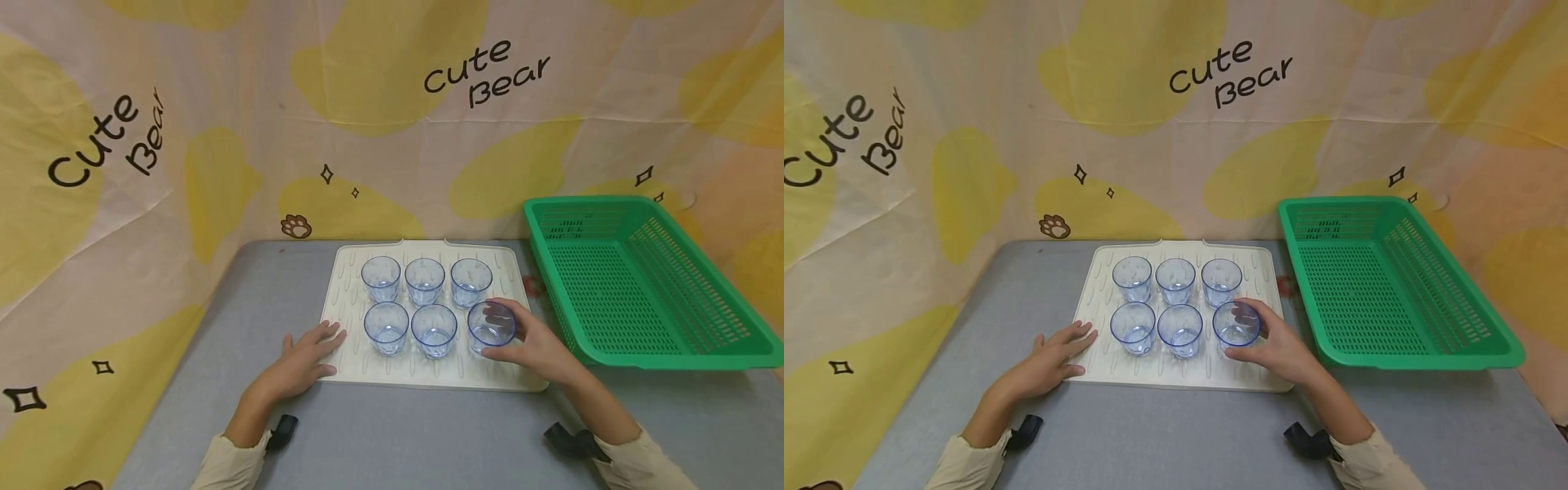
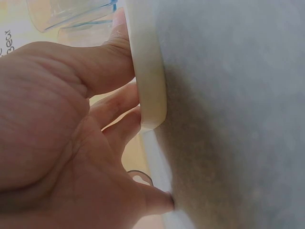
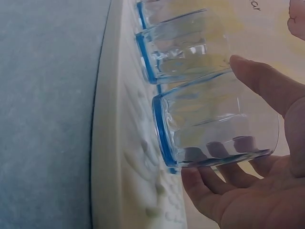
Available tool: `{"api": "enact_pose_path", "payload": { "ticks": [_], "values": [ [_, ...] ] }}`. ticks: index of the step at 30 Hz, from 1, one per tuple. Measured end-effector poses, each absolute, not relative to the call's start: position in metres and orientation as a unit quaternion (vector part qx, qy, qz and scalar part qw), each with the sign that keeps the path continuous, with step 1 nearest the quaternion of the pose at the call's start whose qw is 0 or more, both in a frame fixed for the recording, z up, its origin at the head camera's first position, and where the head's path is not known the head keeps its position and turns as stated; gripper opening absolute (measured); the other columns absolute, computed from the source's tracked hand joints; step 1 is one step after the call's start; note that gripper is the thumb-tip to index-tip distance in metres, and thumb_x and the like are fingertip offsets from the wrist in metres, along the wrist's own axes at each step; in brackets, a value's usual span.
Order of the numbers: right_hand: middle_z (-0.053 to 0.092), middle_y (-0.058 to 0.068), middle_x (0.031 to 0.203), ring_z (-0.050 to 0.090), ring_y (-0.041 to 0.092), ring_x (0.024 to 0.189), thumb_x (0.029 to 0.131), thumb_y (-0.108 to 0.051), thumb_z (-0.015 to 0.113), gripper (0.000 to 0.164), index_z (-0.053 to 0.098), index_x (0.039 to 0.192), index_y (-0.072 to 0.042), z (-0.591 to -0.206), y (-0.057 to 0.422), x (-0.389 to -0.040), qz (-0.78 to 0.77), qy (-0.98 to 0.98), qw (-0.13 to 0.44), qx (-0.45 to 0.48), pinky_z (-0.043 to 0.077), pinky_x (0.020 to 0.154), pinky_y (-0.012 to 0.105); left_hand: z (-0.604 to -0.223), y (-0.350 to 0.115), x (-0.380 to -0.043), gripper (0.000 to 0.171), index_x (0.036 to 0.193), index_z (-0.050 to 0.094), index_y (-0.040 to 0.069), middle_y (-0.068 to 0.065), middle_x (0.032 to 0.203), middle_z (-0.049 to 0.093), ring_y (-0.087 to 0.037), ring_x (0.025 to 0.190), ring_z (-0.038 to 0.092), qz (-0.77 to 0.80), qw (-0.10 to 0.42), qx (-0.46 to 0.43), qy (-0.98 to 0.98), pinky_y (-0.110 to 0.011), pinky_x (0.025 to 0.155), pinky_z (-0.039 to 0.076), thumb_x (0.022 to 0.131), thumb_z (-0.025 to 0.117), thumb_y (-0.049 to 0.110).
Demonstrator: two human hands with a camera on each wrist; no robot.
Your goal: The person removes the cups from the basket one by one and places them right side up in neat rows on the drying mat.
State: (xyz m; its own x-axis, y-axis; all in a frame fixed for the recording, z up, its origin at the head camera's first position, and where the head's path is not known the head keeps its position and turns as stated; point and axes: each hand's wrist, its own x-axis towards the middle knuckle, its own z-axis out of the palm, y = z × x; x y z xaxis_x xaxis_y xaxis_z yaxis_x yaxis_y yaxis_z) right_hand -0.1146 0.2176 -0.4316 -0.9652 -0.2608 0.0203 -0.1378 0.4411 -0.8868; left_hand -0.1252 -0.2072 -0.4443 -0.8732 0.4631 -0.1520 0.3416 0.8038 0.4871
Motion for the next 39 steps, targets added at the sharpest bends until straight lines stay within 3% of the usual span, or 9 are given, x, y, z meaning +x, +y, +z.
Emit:
{"api": "enact_pose_path", "payload": {
  "ticks": [15,31,34,39],
  "values": [
    [0.05,0.018,0.143,0.051,0.036,0.131,0.077,-0.02,0.086,0.086,0.039,0.147,-0.008,-0.4405,0.2165,-0.1143,-0.52,0.843,0.066,-0.121,0.039,0.097,0.01,-0.4438,-0.2074,-0.1235,0.065,0.151,0.043,0.009,-0.014,0.161,0.033,-0.042,0.151,0.022,0.229,0.133,0.213,0.94,-0.083,0.105,-0.001,0.091,0.068,0.018],
    [0.05,0.017,0.143,0.051,0.037,0.132,0.077,-0.021,0.086,0.086,0.038,0.148,-0.009,-0.4422,0.2173,-0.1129,-0.518,0.846,0.069,-0.105,0.039,0.097,0.012,-0.4448,-0.2071,-0.1271,0.066,0.151,0.042,0.008,-0.015,0.161,0.033,-0.042,0.151,0.021,0.227,0.13,0.219,0.94,-0.083,0.105,-0.001,0.091,0.069,0.017],
    [0.05,0.017,0.143,0.05,0.037,0.132,0.077,-0.022,0.086,0.086,0.038,0.148,-0.01,-0.4424,0.2165,-0.1124,-0.514,0.849,0.069,-0.105,0.042,0.101,0.02,-0.4459,-0.2077,-0.1263,0.066,0.151,0.042,0.008,-0.016,0.161,0.033,-0.042,0.151,0.021,0.227,0.13,0.218,0.94,-0.083,0.105,-0.001,0.091,0.069,0.016],
    [0.042,0.02,0.151,0.043,0.043,0.139,0.076,-0.026,0.087,0.096,0.031,0.153,-0.011,-0.4394,0.2156,-0.1107,-0.486,0.862,0.068,-0.127,0.037,0.111,0.056,-0.4449,-0.2089,-0.1232,0.065,0.15,0.043,0.009,-0.015,0.16,0.034,-0.042,0.151,0.023,0.225,0.136,0.215,0.94,-0.083,0.104,0.0,0.091,0.069,0.017]
  ]
}}
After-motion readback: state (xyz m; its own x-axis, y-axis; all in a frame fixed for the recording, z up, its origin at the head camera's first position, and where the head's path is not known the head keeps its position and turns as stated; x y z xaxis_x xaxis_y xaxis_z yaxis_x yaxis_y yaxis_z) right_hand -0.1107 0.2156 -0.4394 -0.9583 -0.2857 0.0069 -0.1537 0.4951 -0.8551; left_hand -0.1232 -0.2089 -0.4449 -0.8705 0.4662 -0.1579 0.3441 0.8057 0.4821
